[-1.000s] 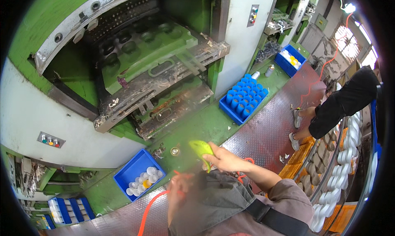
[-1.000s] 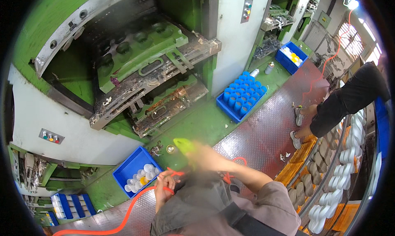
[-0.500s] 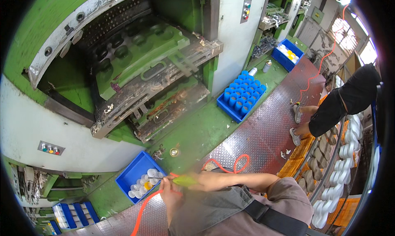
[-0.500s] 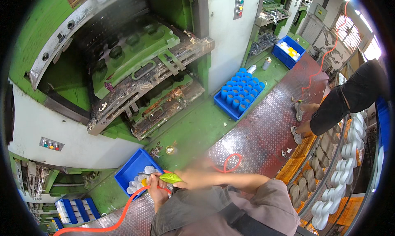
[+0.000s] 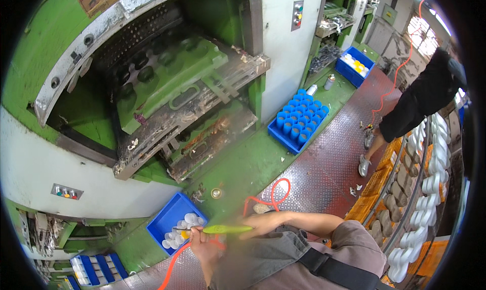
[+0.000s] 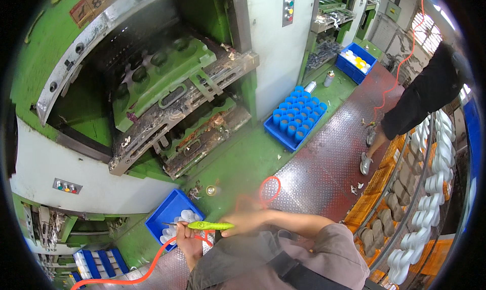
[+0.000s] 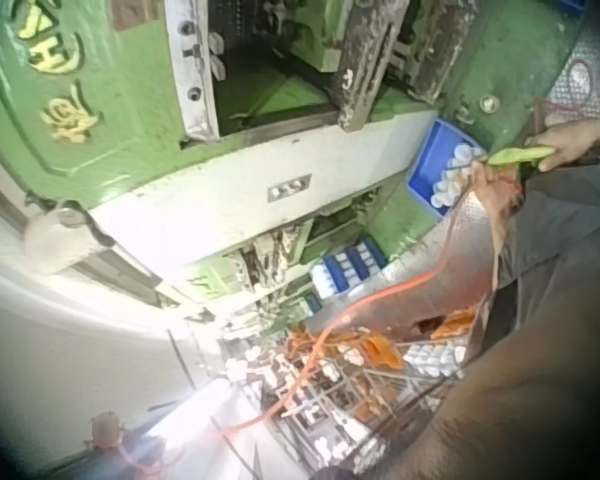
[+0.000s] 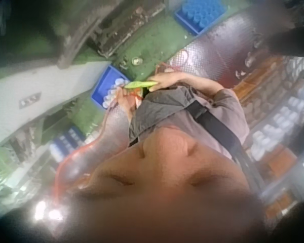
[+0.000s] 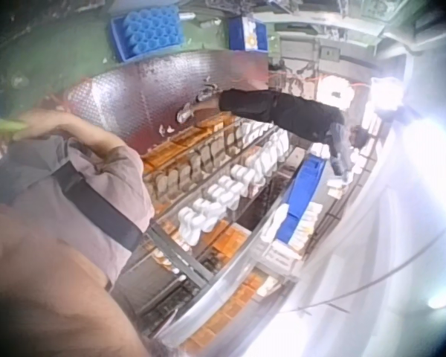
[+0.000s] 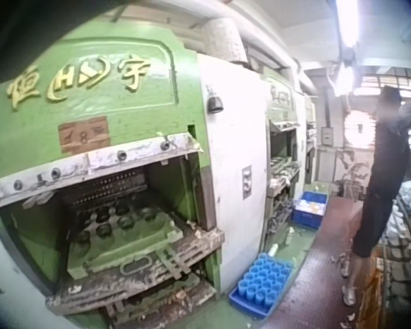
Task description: The person moves blue trays filled with small plastic cups to a green injection molding machine, uses a yellow air gun to clean the mold, and places cups into the mold cavities. The person then operates the machine and collects the finished cups into a tray.
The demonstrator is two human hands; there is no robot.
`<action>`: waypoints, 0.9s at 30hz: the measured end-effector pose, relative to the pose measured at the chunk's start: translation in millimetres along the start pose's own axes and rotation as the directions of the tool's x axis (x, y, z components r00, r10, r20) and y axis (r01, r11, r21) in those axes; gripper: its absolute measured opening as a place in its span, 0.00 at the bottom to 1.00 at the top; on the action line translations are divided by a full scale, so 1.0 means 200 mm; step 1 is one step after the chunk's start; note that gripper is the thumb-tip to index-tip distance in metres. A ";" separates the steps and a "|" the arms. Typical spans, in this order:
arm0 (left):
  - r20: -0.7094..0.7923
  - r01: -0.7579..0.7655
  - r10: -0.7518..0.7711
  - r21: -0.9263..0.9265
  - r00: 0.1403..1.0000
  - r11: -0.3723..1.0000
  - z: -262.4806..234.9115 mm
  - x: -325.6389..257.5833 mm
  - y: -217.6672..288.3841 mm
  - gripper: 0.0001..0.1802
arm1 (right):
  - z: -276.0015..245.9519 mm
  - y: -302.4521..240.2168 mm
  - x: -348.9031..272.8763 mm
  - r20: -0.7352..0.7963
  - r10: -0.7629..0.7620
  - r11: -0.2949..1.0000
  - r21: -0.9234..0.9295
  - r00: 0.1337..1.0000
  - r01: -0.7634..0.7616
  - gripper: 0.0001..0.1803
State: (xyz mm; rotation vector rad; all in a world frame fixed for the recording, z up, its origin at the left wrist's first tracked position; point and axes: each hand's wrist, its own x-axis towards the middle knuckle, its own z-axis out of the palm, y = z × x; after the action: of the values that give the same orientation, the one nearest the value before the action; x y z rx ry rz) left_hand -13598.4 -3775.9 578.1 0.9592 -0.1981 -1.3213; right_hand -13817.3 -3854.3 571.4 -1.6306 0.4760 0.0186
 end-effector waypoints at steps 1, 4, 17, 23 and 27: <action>0.006 0.007 -0.007 0.019 1.000 1.000 0.00 0.01 0.00 0.14 | 0.00 0.02 0.00 0.009 0.014 1.000 0.014 1.000 -0.014 0.28; -0.016 0.016 -0.015 0.066 1.000 0.998 0.02 0.03 -0.02 0.14 | 0.01 0.09 0.01 0.017 0.051 0.999 0.015 0.999 -0.052 0.28; -0.036 0.117 -0.117 0.567 0.992 0.815 -0.05 -0.03 -0.18 0.12 | -0.37 -0.17 -0.21 -0.473 0.023 0.510 0.763 0.881 0.397 0.25; -0.175 0.158 -0.041 0.728 0.984 0.667 -0.28 -0.20 -0.24 0.22 | -0.60 -0.30 -0.26 -0.750 -0.067 0.750 0.397 0.658 0.529 0.27; -0.312 0.379 -0.236 0.860 0.920 0.342 -0.47 -0.49 -0.19 0.35 | -0.72 -0.33 -0.24 -0.785 -0.070 0.879 0.242 0.615 0.410 0.26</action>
State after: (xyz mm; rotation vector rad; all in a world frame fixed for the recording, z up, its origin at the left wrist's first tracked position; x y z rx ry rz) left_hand -13596.0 -3643.4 531.0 2.1398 -0.7348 -1.4743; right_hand -13878.3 -3976.4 666.1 -1.2065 0.8267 -0.9737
